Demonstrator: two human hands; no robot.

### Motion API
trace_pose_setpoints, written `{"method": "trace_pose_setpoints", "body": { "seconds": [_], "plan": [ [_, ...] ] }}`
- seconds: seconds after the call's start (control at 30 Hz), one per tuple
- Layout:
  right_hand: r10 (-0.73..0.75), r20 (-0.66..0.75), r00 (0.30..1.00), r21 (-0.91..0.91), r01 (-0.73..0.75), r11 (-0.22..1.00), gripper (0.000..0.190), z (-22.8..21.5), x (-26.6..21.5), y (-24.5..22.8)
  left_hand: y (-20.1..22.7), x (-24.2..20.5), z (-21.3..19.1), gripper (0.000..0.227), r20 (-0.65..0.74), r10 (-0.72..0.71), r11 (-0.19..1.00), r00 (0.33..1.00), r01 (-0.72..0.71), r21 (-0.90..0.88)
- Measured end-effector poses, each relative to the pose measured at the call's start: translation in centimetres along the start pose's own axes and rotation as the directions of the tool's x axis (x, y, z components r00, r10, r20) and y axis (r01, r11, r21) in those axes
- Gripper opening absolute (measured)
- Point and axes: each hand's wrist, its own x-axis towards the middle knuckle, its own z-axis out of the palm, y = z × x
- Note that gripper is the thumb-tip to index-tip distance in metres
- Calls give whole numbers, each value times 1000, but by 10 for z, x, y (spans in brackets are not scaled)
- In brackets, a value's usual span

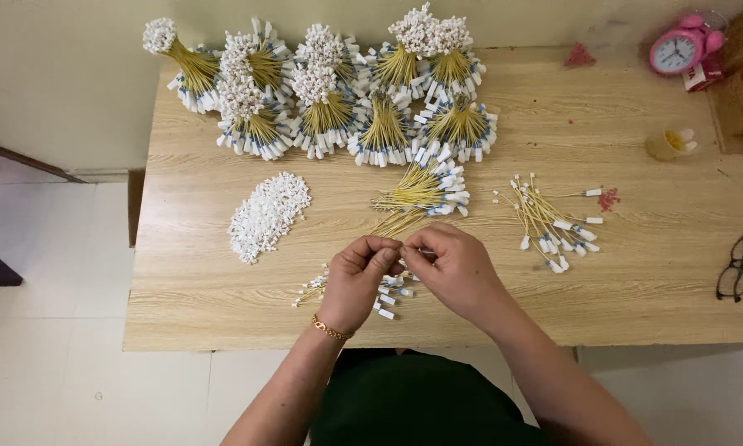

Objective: Assembling small wire components by fitting white plastic caps onto the ends of thin wires

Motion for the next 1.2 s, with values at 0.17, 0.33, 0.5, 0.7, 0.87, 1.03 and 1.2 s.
{"method": "trace_pose_setpoints", "body": {
  "seconds": [0.17,0.33,0.5,0.7,0.87,1.03,1.2],
  "plan": [
    [-135,-55,989,191,143,971,8,0,3,1,3,4,3,15,-37,-67,970,997,57,-237],
    [-148,41,988,520,105,848,20,1,-6,13,-2,7,-2,16,-21,-140,919,990,122,-375],
    [-136,116,984,486,64,872,17,-7,-4,0,-2,8,-5,17,9,-170,904,985,160,-398],
    [-198,111,974,340,150,928,13,-6,-1,-7,9,3,-8,17,0,-132,921,991,123,-371],
    [-316,18,948,-86,317,945,11,-8,-6,-8,5,4,-11,17,-13,-97,929,995,86,-359],
    [-298,-52,953,-230,279,932,28,-9,-13,-12,7,5,-8,17,-59,-105,941,993,80,-328],
    [-389,-45,920,-49,387,921,9,0,-13,-5,0,6,-5,18,-61,-75,938,995,49,-344]
  ]
}}
